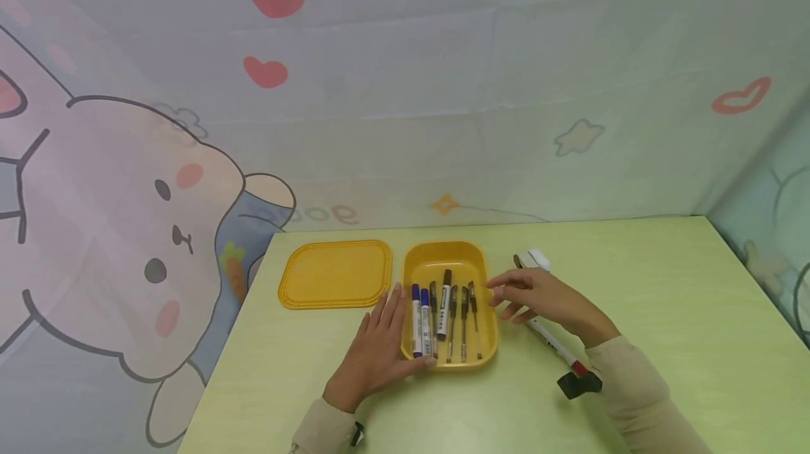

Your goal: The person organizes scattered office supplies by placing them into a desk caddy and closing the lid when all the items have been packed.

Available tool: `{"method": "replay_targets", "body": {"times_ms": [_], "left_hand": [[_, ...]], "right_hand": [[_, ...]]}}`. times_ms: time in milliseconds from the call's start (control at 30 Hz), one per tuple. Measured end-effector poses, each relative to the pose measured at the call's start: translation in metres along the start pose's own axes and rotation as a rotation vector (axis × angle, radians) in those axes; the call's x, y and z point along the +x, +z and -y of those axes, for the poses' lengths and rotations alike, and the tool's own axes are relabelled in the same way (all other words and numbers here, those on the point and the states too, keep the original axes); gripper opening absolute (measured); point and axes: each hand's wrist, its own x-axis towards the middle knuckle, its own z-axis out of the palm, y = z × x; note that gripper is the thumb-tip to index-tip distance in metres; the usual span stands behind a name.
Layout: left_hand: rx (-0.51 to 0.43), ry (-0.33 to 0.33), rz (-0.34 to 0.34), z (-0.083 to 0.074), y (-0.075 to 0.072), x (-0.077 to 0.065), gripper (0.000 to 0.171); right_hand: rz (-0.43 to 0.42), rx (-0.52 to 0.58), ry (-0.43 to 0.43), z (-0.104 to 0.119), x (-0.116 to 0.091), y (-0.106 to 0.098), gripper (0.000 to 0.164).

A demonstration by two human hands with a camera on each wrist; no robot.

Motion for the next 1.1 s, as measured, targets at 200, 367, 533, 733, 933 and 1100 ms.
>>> {"method": "replay_targets", "body": {"times_ms": [200,367,533,733,933,1100], "left_hand": [[0.009,0.008,-0.01,0.001,0.001,-0.001,0.119],[0.009,0.009,-0.009,0.001,0.001,-0.001,0.119],[0.014,0.008,-0.002,0.001,0.0,0.0,0.119],[0.013,0.007,-0.003,0.001,-0.001,0.0,0.119],[0.02,0.008,-0.01,0.002,0.001,0.0,0.119],[0.019,0.012,-0.015,0.002,0.002,0.0,0.119]], "right_hand": [[-0.014,0.02,0.014,-0.007,-0.011,-0.007,0.049],[-0.023,0.034,0.012,-0.013,-0.022,-0.012,0.047],[-0.044,0.043,0.027,-0.019,-0.032,-0.016,0.047],[-0.053,0.051,0.023,-0.025,-0.043,-0.021,0.051],[-0.069,0.064,0.056,-0.032,-0.052,-0.024,0.054],[-0.08,0.063,0.082,-0.041,-0.061,-0.027,0.057]]}}
